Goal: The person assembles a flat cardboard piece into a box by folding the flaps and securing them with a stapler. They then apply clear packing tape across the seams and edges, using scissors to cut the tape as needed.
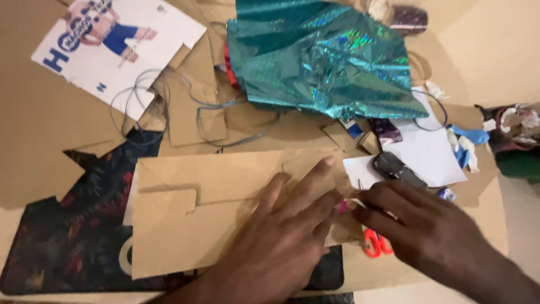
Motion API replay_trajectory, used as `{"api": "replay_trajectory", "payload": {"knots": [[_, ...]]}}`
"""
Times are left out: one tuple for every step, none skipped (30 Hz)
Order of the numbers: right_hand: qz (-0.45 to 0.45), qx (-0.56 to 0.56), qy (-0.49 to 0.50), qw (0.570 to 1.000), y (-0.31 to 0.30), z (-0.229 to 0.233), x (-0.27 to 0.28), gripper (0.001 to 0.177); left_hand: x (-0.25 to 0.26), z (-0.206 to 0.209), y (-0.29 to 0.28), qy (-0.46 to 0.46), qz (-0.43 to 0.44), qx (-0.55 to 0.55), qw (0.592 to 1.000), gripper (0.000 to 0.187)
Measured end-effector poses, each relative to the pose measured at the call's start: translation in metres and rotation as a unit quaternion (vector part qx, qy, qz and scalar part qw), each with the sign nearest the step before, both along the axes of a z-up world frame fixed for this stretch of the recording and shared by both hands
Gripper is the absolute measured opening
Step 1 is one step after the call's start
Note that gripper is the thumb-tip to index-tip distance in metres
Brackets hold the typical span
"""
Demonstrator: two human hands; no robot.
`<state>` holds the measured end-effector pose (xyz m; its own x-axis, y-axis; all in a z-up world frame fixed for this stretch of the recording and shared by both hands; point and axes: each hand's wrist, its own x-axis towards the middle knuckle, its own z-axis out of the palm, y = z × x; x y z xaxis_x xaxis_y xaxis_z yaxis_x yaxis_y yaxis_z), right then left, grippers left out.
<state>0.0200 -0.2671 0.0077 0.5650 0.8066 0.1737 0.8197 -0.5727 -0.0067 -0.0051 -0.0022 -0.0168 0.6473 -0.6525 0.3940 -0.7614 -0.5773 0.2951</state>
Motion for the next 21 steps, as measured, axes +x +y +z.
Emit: {"api": "replay_trajectory", "payload": {"knots": [[-0.002, 0.003, -0.003, 1.000, 0.002, -0.002, -0.001, 0.056, -0.001, 0.001, 0.004, 0.014, -0.002, -0.016, 1.000, 0.043], [-0.019, 0.012, 0.002, 1.000, 0.002, -0.004, 0.000, 0.056, -0.001, 0.001, 0.007, 0.028, -0.005, -0.032, 0.999, 0.048], [-0.035, 0.020, 0.015, 0.999, 0.001, -0.006, -0.002, 0.057, -0.002, 0.001, 0.009, 0.032, -0.001, -0.027, 0.999, 0.054], [-0.051, 0.027, 0.028, 0.998, 0.000, -0.010, -0.003, 0.057, 0.000, 0.001, 0.010, 0.036, 0.003, -0.022, 0.999, 0.060], [-0.072, 0.063, 0.047, 0.994, 0.000, -0.014, -0.001, 0.052, 0.001, 0.001, 0.011, 0.037, 0.008, -0.017, 0.999, 0.066], [-0.093, 0.099, 0.066, 0.989, 0.000, -0.019, 0.001, 0.047, 0.001, 0.002, 0.012, 0.018, 0.017, -0.027, 0.999, 0.071], [-0.114, 0.134, 0.085, 0.981, -0.002, -0.022, 0.001, 0.042, 0.002, 0.003, 0.011, -0.002, 0.027, -0.038, 0.999, 0.076], [-0.126, 0.168, 0.113, 0.971, -0.004, -0.023, 0.000, 0.041, 0.002, 0.003, 0.011, -0.022, 0.036, -0.050, 0.998, 0.081], [-0.137, 0.202, 0.143, 0.959, -0.005, -0.024, 0.000, 0.041, 0.002, 0.005, 0.011, -0.006, 0.032, -0.038, 0.999, 0.080], [-0.147, 0.235, 0.172, 0.945, -0.006, -0.026, -0.001, 0.041, 0.003, 0.006, 0.011, 0.010, 0.027, -0.027, 0.999, 0.079], [-0.155, 0.254, 0.181, 0.937, -0.007, -0.027, -0.002, 0.042, 0.004, 0.007, 0.010, 0.025, 0.024, -0.016, 0.999, 0.079], [-0.162, 0.273, 0.190, 0.929, -0.009, -0.029, -0.003, 0.043, 0.005, 0.008, 0.010, 0.031, 0.029, -0.013, 0.999, 0.080], [-0.172, 0.292, 0.199, 0.920, -0.011, -0.030, -0.005, 0.044, 0.005, 0.009, 0.009, 0.037, 0.032, -0.010, 0.999, 0.081], [-0.188, 0.326, 0.203, 0.904, -0.013, -0.032, -0.008, 0.041, 0.005, 0.010, 0.009, 0.044, 0.034, -0.007, 0.998, 0.082], [-0.203, 0.359, 0.204, 0.888, -0.015, -0.035, -0.009, 0.039, 0.005, 0.011, 0.010, 0.042, 0.030, -0.017, 0.999, 0.081], [-0.218, 0.392, 0.206, 0.870, -0.017, -0.038, -0.013, 0.036, 0.004, 0.013, 0.013, 0.040, 0.025, -0.027, 0.999, 0.081], [-0.230, 0.421, 0.211, 0.851, -0.019, -0.041, -0.019, 0.036, 0.005, 0.014, 0.016, 0.038, 0.020, -0.037, 0.998, 0.081], [-0.242, 0.450, 0.217, 0.832, -0.021, -0.045, -0.026, 0.036, 0.004, 0.017, 0.021, 0.028, 0.023, -0.046, 0.998, 0.079], [-0.254, 0.478, 0.223, 0.811, -0.023, -0.049, -0.034, 0.036, 0.003, 0.019, 0.029, 0.018, 0.027, -0.054, 0.998, 0.077], [-0.265, 0.504, 0.240, 0.786, -0.025, -0.056, -0.043, 0.041, 0.003, 0.021, 0.039, 0.009, 0.031, -0.063, 0.998, 0.075], [-0.275, 0.529, 0.257, 0.760, -0.025, -0.066, -0.052, 0.046, 0.003, 0.023, 0.051, 0.011, 0.062, -0.070, 0.996, 0.073]]}}
